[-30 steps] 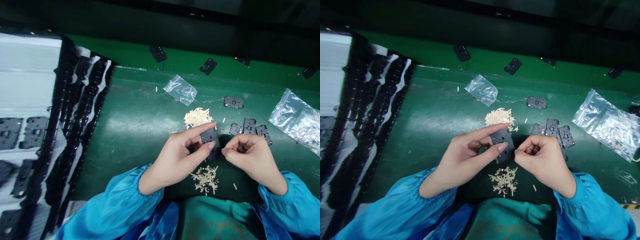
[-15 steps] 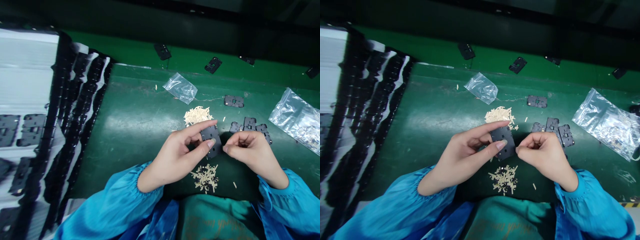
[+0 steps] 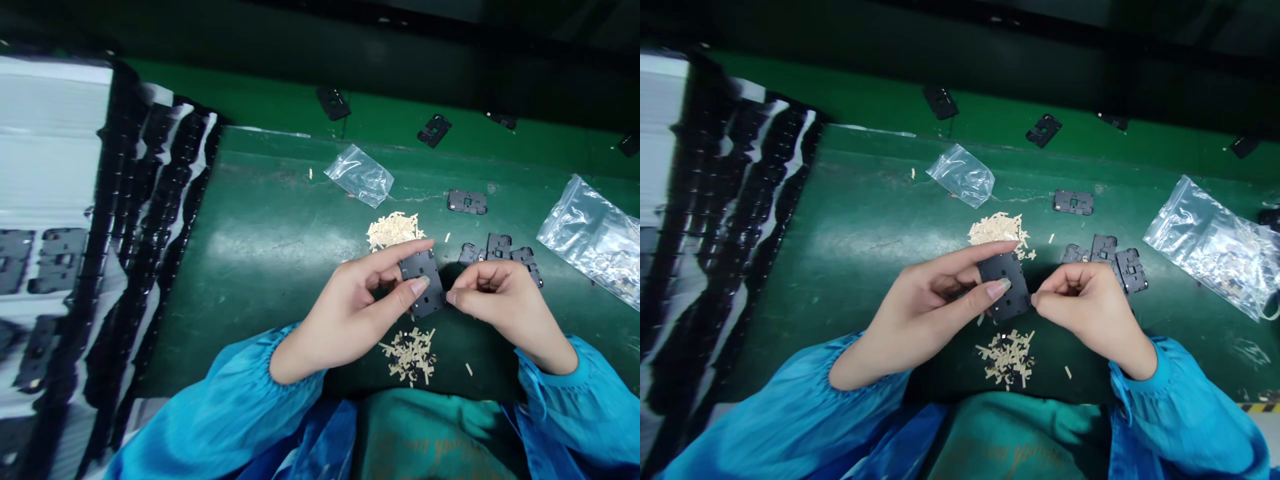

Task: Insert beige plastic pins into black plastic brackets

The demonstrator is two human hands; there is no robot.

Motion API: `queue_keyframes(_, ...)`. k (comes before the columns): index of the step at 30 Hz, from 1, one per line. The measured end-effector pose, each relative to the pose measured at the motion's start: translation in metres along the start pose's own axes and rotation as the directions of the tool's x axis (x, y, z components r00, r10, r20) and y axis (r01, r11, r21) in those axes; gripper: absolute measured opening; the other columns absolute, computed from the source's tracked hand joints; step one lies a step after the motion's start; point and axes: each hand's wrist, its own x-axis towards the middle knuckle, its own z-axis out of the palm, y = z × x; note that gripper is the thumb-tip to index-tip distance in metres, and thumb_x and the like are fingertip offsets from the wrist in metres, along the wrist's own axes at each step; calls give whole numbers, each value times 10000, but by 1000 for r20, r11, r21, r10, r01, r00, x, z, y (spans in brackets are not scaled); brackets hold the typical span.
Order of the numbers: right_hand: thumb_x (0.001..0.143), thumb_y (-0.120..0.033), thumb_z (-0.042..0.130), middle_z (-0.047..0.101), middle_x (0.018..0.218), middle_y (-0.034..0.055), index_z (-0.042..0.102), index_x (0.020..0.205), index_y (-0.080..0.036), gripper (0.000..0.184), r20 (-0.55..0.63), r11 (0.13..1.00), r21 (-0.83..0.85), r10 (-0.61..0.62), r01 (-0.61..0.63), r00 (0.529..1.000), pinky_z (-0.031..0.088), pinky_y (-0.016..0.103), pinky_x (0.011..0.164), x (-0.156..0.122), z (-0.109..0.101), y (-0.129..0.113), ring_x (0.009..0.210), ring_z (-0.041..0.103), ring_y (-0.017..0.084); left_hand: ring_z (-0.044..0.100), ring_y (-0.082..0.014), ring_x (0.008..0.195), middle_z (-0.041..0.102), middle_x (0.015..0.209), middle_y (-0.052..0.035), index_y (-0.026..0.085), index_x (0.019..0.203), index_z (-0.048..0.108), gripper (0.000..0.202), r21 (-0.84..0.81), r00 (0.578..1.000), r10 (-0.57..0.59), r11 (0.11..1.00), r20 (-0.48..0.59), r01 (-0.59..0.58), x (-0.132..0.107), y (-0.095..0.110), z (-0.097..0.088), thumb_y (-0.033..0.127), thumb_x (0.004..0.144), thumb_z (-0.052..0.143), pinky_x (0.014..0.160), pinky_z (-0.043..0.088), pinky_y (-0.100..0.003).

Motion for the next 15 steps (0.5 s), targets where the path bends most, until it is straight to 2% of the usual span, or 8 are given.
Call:
queue_keyframes(5,642,-256,789,634,526,-12,737,594,-176,108,-7,1000,4,-3,3,1000,359,213,467,-1,0,1,478,469,79,533,-126,531,552,574,43,184,1390,656,475,-13,1000,19,1000,6,-19,1,-2,-1,266,922,668,534,437,-247)
queue_keyframes(10,639,-247,782,635,523,-11,731,584,-181,100,-8,1000,10,-16,16,1000,364,222,464,-2,1,1,474,474,85,597,-140,547,577,574,41,197,1361,677,454,-54,1000,-25,998,4,25,1,0,-2,247,909,689,541,480,-246)
queue_keyframes(15,635,-239,787,638,529,-13,728,594,-185,90,-5,1000,22,-17,17,1000,370,224,466,-2,1,2,475,478,86,613,-133,549,684,637,13,190,1339,688,440,-128,999,-41,991,5,41,1,4,-1,225,901,701,595,550,-257)
